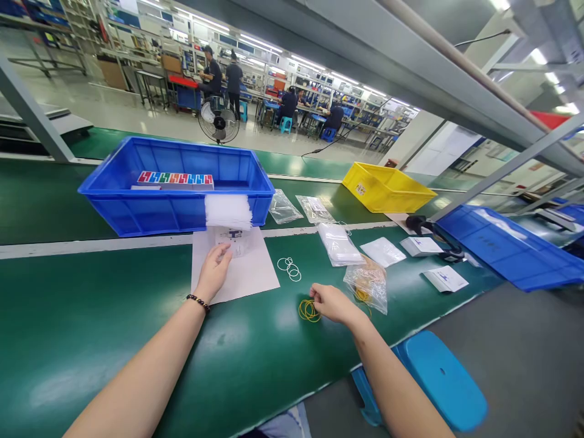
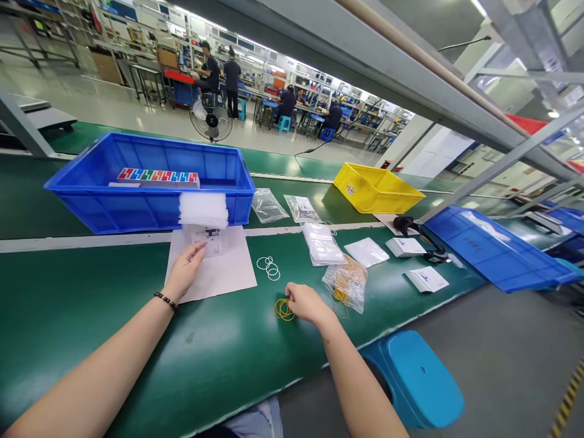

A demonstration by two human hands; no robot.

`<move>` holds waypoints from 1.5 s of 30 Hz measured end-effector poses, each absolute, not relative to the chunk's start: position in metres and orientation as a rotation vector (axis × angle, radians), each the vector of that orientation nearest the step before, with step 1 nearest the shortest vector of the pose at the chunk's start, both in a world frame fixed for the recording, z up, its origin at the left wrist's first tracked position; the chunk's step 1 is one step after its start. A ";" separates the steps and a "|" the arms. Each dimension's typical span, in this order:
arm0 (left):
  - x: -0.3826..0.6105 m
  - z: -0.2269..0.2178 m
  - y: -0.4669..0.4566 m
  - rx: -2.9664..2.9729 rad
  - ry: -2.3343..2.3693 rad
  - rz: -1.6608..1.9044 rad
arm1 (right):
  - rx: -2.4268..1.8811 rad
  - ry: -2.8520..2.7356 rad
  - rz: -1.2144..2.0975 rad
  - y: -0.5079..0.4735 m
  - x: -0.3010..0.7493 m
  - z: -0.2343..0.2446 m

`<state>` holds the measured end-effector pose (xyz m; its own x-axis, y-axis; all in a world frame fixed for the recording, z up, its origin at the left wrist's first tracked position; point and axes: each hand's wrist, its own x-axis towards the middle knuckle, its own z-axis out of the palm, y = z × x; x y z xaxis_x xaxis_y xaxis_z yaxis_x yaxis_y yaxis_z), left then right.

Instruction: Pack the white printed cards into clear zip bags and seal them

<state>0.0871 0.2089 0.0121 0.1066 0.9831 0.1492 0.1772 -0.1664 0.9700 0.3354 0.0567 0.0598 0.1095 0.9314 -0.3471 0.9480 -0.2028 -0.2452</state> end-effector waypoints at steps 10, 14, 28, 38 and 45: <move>0.102 0.029 0.165 1.650 0.679 0.849 | 2.185 2.406 -0.337 0.095 0.278 0.102; 0.104 0.035 0.159 1.707 0.627 0.813 | 2.194 2.626 -0.462 0.118 0.250 0.096; 0.091 0.026 0.197 0.942 0.925 1.377 | 2.573 2.695 -1.907 0.165 0.201 0.050; 0.066 0.027 0.252 0.860 0.979 1.535 | 3.377 2.419 -2.083 0.232 0.222 0.034; 0.070 0.026 0.295 0.830 0.926 1.309 | 2.925 2.208 -2.433 0.279 0.232 0.029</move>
<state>0.0695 0.2955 0.0255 0.0276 0.9957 -0.0881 -0.4148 0.0916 0.9053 0.2319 0.2786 0.0286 0.2703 0.9628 -0.0037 -0.0898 0.0214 -0.9957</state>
